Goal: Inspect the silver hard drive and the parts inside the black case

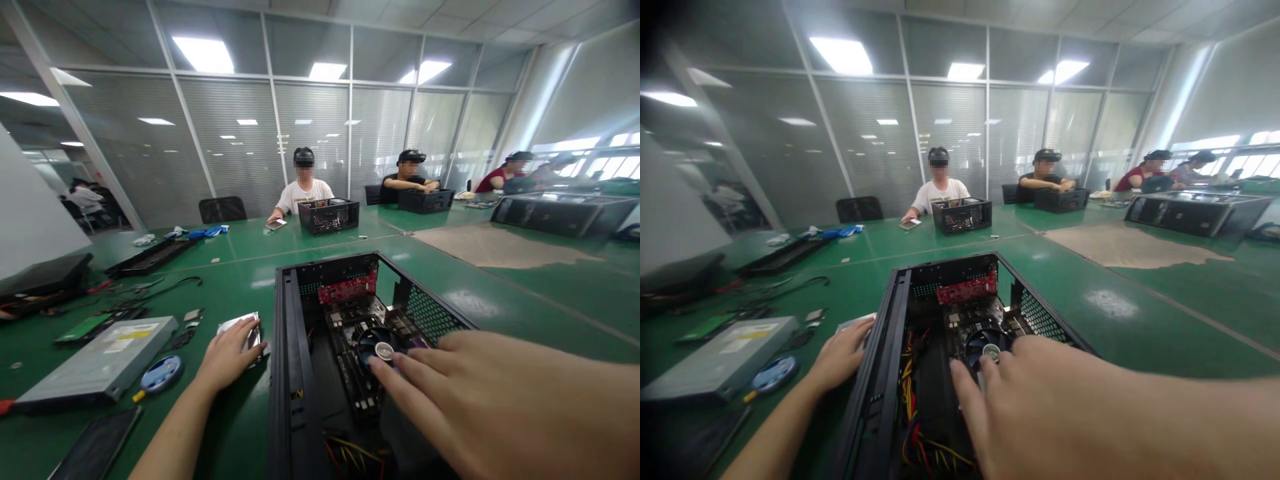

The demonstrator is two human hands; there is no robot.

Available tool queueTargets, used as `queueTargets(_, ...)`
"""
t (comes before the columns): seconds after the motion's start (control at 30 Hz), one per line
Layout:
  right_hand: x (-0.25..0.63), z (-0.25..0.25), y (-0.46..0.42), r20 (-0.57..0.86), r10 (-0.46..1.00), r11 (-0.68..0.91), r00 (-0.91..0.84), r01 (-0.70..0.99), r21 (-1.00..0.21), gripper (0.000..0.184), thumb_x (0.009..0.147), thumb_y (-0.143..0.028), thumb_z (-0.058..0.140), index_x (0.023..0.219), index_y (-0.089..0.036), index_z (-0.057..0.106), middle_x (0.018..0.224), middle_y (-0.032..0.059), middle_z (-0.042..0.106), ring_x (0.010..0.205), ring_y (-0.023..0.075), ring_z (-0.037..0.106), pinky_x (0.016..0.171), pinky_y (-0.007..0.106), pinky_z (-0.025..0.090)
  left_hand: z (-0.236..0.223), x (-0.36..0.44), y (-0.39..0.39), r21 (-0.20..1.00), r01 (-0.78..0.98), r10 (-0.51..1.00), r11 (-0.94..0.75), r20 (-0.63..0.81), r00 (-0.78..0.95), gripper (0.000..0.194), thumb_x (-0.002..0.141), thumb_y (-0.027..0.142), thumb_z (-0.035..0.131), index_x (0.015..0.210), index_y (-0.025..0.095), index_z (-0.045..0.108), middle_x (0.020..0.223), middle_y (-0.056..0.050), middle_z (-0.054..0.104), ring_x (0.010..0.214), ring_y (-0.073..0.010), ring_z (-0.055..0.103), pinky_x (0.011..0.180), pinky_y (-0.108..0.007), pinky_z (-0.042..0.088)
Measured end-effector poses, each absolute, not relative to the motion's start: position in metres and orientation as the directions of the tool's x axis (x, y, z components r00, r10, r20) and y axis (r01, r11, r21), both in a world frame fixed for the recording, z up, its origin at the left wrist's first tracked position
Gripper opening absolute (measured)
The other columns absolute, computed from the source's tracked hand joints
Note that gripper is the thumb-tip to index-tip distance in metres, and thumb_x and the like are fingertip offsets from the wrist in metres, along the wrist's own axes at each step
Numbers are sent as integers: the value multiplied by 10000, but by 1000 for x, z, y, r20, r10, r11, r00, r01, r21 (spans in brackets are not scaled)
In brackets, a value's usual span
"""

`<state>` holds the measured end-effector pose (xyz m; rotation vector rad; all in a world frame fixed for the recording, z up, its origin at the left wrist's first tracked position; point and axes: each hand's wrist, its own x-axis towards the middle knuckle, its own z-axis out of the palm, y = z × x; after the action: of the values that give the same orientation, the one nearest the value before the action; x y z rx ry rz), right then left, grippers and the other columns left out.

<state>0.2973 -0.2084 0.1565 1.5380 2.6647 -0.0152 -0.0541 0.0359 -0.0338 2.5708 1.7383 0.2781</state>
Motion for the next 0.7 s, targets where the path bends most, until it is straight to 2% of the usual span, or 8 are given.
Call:
queueTargets(0.07,314,132,-219,18,884,466,-467,883,57,616,745,-459,627,1348,-344,569,1244,103,665,1065,353,652,793,520,526,-33,-54,35,126,920,925,-372,133,356,623,843,453,464,1427,235,463,1540,-42,400,1418,-266,346,1141,-446,288)
queueTargets(0.13,329,112,-220,60,883,463,-466,884,59,603,766,-395,609,1365,-374,542,1304,82,626,1126,351,626,834,537,516,-32,-53,34,132,920,925,-370,139,352,621,838,445,474,1424,242,469,1539,-43,401,1419,-269,344,1136,-449,296)
queueTargets(0.3,343,93,-214,56,882,466,-467,884,36,639,753,-317,606,1384,-376,518,1348,78,589,1142,339,621,841,533,515,-32,-53,33,117,923,926,-366,146,349,610,839,447,470,1415,246,486,1532,-36,413,1407,-266,368,1136,-431,301)
queueTargets(0.5,328,101,-205,62,896,435,-440,897,77,626,708,-302,625,1325,-392,578,1287,87,639,1083,338,652,802,530,539,-27,-49,29,125,929,931,-349,156,329,588,833,471,481,1396,305,506,1504,-5,455,1386,-264,401,1116,-412,335)
queueTargets(0.57,319,112,-197,33,889,452,-456,888,90,689,664,-321,669,1345,-357,571,1301,106,630,1087,339,650,825,521,546,-24,-48,27,127,929,932,-349,154,329,588,830,481,484,1391,306,512,1497,-8,465,1375,-275,416,1108,-416,349)
queueTargets(0.7,302,135,-169,-81,923,383,-375,917,116,879,527,-308,787,1367,-181,565,1325,205,593,1115,393,624,906,525,532,-20,-47,24,106,929,928,-354,163,335,582,826,468,490,1375,279,534,1483,-21,483,1360,-288,434,1101,-404,368)
